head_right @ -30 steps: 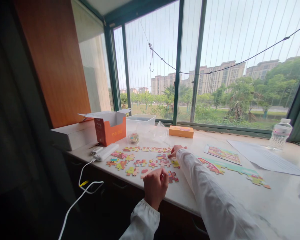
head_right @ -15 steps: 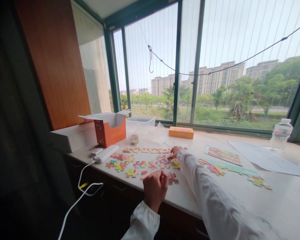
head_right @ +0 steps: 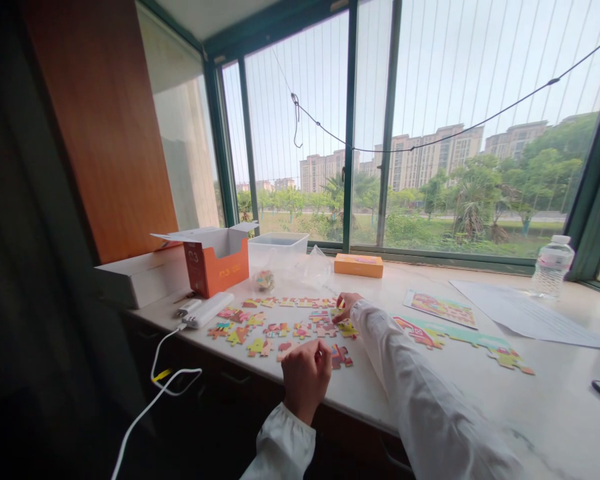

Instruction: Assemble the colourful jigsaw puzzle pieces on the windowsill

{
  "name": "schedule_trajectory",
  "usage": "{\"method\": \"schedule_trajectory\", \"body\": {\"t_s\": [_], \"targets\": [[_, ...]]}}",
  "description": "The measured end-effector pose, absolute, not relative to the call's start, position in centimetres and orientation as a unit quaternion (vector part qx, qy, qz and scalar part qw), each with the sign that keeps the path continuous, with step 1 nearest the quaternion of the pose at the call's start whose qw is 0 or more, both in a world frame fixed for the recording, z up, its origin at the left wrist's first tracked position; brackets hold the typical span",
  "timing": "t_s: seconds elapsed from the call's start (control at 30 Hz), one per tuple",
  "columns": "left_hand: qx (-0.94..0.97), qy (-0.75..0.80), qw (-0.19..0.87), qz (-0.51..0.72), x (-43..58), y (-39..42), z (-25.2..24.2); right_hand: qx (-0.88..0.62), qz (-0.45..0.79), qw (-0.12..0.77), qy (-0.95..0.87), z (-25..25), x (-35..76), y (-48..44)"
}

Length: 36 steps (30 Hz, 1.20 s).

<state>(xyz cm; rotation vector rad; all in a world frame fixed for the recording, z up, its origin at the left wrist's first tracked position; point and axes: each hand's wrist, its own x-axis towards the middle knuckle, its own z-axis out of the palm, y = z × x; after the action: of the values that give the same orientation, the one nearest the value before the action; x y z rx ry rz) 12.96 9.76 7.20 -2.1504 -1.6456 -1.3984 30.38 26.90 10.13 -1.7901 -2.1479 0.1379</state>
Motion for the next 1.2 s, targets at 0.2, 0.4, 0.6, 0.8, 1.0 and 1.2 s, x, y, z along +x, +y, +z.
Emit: {"method": "schedule_trajectory", "body": {"t_s": [0.2,0.4,0.6,0.8,1.0,1.2], "targets": [[-0.705,-0.540,0.044,-0.458,13.0,9.7,7.3,-0.624,0.121,0.133,-0.761,9.7,30.6,27.3],[-0.703,-0.551,0.041,-0.447,13.0,9.7,7.4,-0.625,0.137,0.156,-0.753,9.6,31.6,28.1],[-0.703,-0.556,0.039,-0.441,13.0,9.7,7.4,-0.621,0.134,0.177,-0.752,9.7,33.6,28.2],[-0.703,-0.553,0.050,-0.445,13.1,9.8,7.4,-0.614,0.148,0.173,-0.756,8.3,33.8,27.7],[-0.702,-0.550,0.053,-0.449,13.2,9.7,7.3,-0.610,0.158,0.184,-0.754,7.3,33.0,27.2],[-0.699,-0.554,0.051,-0.450,13.3,9.5,7.5,-0.609,0.153,0.199,-0.752,7.2,32.6,26.9]]}}
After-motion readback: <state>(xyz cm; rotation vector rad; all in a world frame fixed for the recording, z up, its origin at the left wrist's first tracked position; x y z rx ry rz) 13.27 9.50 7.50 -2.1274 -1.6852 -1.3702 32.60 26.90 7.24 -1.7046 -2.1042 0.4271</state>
